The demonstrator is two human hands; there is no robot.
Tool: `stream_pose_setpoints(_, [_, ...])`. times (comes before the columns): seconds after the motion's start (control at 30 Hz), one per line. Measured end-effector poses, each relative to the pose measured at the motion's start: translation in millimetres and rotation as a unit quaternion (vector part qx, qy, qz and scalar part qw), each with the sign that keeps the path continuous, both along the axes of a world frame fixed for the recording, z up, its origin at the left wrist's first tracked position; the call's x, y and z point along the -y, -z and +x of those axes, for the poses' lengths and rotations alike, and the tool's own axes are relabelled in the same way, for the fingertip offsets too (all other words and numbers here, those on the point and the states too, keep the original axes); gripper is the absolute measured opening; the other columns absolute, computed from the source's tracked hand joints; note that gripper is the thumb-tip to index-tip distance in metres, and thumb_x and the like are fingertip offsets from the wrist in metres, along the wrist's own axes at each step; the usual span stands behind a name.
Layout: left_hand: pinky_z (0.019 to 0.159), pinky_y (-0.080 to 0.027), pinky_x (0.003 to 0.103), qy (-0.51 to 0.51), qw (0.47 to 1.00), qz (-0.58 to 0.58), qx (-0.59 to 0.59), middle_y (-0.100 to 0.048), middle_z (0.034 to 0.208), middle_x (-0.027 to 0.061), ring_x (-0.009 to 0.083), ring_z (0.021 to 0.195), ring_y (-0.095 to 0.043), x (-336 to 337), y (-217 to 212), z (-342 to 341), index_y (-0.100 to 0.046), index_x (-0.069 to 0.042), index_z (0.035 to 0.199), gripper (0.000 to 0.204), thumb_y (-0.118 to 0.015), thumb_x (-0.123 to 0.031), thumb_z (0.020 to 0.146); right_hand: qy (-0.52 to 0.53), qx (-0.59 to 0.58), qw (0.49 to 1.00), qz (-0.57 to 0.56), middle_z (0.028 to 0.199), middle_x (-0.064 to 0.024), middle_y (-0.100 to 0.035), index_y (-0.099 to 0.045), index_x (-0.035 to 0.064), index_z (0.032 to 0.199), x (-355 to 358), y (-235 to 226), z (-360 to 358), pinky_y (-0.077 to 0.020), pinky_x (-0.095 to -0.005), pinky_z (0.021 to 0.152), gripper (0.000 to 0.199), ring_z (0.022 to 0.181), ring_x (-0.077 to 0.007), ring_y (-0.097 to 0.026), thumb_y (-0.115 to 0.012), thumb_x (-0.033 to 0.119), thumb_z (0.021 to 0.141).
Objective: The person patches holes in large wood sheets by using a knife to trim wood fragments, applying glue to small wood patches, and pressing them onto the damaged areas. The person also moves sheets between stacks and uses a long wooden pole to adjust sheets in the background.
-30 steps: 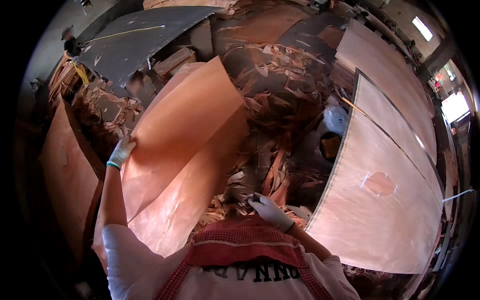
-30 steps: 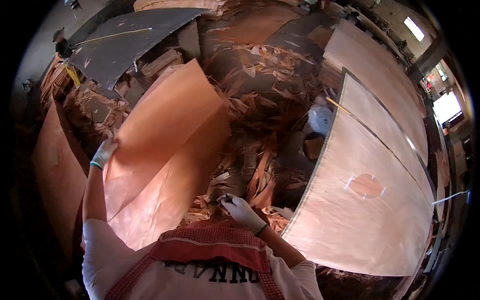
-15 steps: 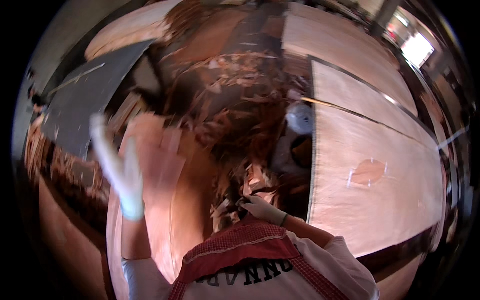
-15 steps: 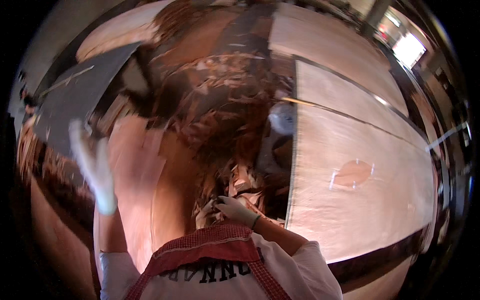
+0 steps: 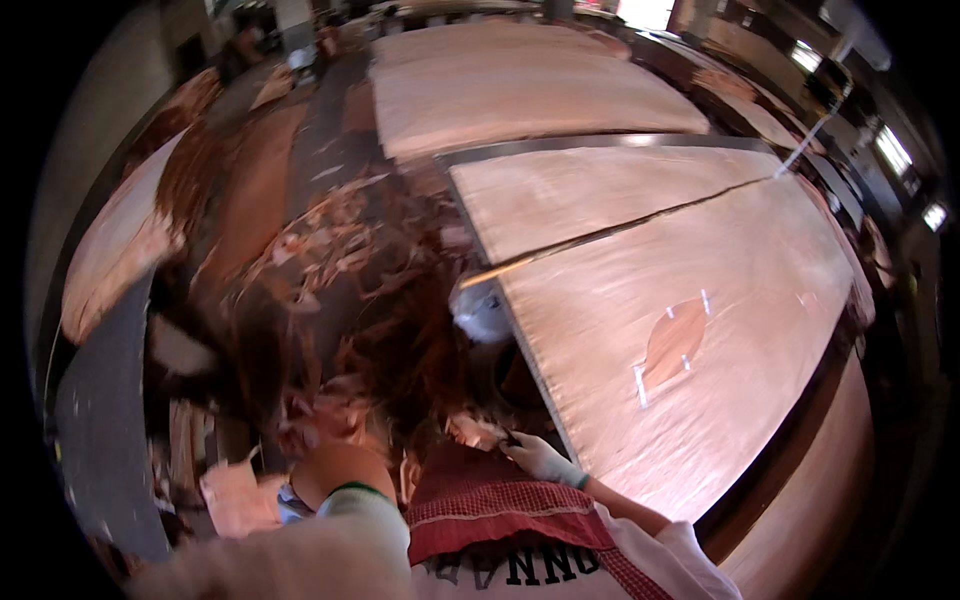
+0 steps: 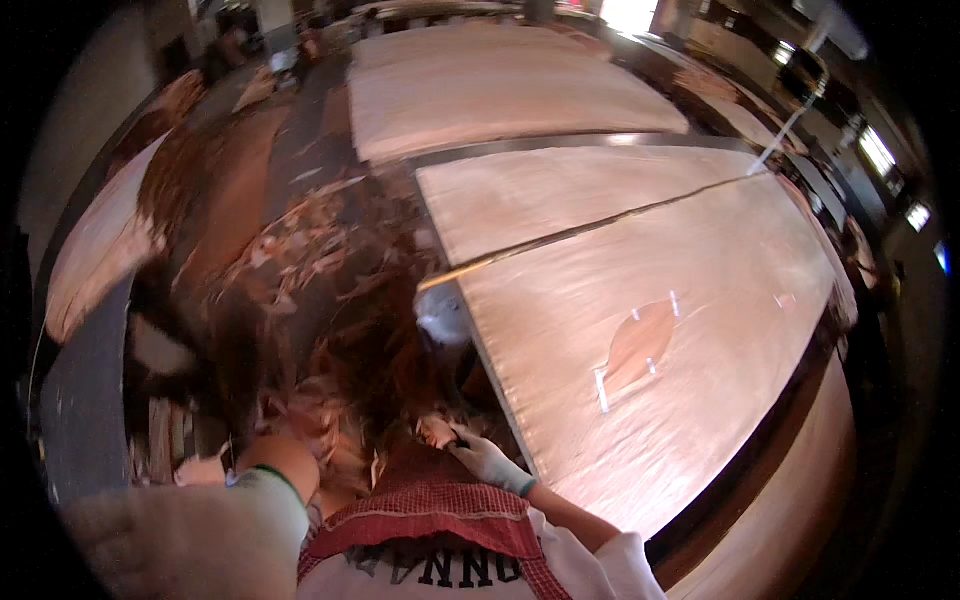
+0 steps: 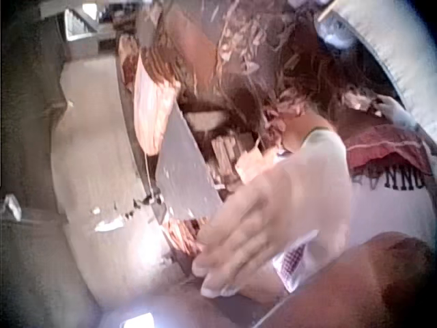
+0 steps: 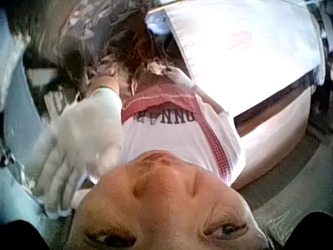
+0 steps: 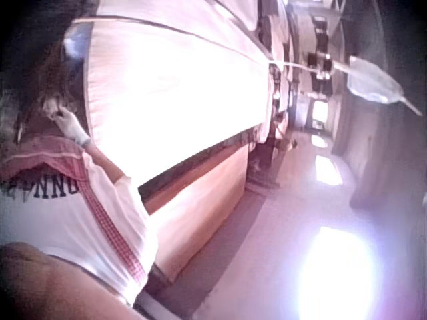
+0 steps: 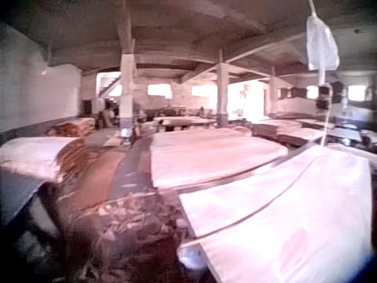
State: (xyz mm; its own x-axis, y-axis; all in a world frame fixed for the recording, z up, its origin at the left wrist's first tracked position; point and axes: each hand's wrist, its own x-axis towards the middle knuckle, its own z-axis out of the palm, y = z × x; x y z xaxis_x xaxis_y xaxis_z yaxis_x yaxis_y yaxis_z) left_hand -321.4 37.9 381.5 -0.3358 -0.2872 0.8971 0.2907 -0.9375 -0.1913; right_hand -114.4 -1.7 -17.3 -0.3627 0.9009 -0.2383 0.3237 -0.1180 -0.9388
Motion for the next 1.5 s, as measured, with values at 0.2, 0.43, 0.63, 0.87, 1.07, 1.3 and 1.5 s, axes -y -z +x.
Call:
stream_pose_setpoints(0.2, [0.101, -0.041, 0.044, 0.108, 0.837, -0.415, -0.341, -0.055, 0.125, 0.0209, 0.0372, 0.117, -0.053, -220.3, 144.5, 85.9, -0.051, 0.002, 0.126, 0.046, -0.066, -0.014, 0.086, 0.279, -0.089, 0.951, -0.098, 0.092, -0.0028, -0.066, -0.063, 0.0026, 0.11, -16.7, 12.4, 44.7, -0.0474, -0.0252, 0.066, 0.029, 0.072, -0.0088, -0.055, -0.046, 0.025, 0.101])
stream_pose_setpoints(0.43, [0.088, -0.048, 0.043, -0.24, 0.507, -0.512, -0.65, -0.06, 0.108, 0.0112, 0.0281, 0.106, -0.059, -379.5, 426.0, 71.7, -0.051, -0.01, 0.112, 0.052, -0.076, -0.031, 0.072, 0.442, -0.138, 0.867, -0.182, 0.087, 0.0008, -0.067, -0.064, 0.0031, 0.111, -94.7, -68.1, 1.0, -0.0423, -0.0213, 0.059, 0.03, 0.067, -0.0061, -0.053, -0.049, 0.027, 0.101])
stream_pose_setpoints(0.63, [0.075, -0.049, 0.048, 0.158, 0.221, -0.489, -0.829, -0.065, 0.088, 0.0179, 0.0379, 0.086, -0.063, -430.9, 394.2, 34.9, -0.057, -0.003, 0.092, 0.03, -0.064, -0.031, 0.084, 0.539, -0.162, 0.799, -0.211, 0.091, 0.0008, -0.068, -0.065, 0.0063, 0.112, -137.0, -64.5, -10.8, -0.0407, -0.0196, 0.06, 0.028, 0.066, -0.0031, -0.05, -0.05, 0.026, 0.1])
stream_pose_setpoints(0.87, [0.095, -0.043, 0.051, -0.161, 0.675, -0.541, -0.475, -0.052, 0.128, 0.0272, 0.042, 0.113, -0.054, -665.8, 429.3, 62.0, -0.045, -0.002, 0.131, 0.067, -0.068, -0.04, 0.081, 0.475, -0.134, 0.859, -0.137, 0.089, 0.0009, -0.063, -0.064, 0.003, 0.111, -198.7, -27.7, -16.6, -0.0443, -0.0237, 0.062, 0.026, 0.072, -0.0066, -0.053, -0.052, 0.023, 0.099])
stream_pose_setpoints(1.07, [0.105, -0.036, 0.043, -0.248, 0.608, -0.617, -0.433, -0.062, 0.117, 0.0141, 0.0317, 0.112, -0.055, -674.4, 441.0, 125.2, -0.055, -0.009, 0.125, 0.048, -0.066, -0.03, 0.084, 0.445, -0.085, 0.881, -0.136, 0.078, -0.0056, -0.062, -0.062, 0.0008, 0.109, -268.1, -35.6, -10.2, -0.0483, -0.0302, 0.063, 0.03, 0.069, -0.013, -0.056, -0.054, 0.027, 0.097])
stream_pose_setpoints(1.3, [0.074, -0.048, 0.039, 0.103, 0.754, -0.458, -0.459, -0.061, 0.079, 0.0105, 0.0281, 0.079, -0.057, -515.4, 339.3, 193.5, -0.063, -0.005, 0.086, 0.006, -0.063, -0.009, 0.082, 0.565, -0.057, 0.822, -0.049, 0.082, -0.0042, -0.062, -0.06, -0.0027, 0.108, -380.4, -106.8, 60.8, -0.0493, -0.0287, 0.067, 0.048, 0.074, -0.0116, -0.057, -0.068, 0.041, 0.089])
stream_pose_setpoints(1.5, [0.103, -0.037, 0.049, 0.175, 0.694, -0.411, -0.564, -0.059, 0.117, 0.016, 0.0351, 0.118, -0.051, -408.5, 298.2, 146.7, -0.057, -0.003, 0.115, 0.042, -0.069, -0.012, 0.076, 0.699, -0.199, 0.677, 0.113, 0.087, -0.0055, -0.066, -0.061, -0.0041, 0.108, -359.8, -39.8, 112.2, -0.0494, -0.027, 0.065, 0.023, 0.071, -0.012, -0.06, -0.059, 0.011, 0.091])
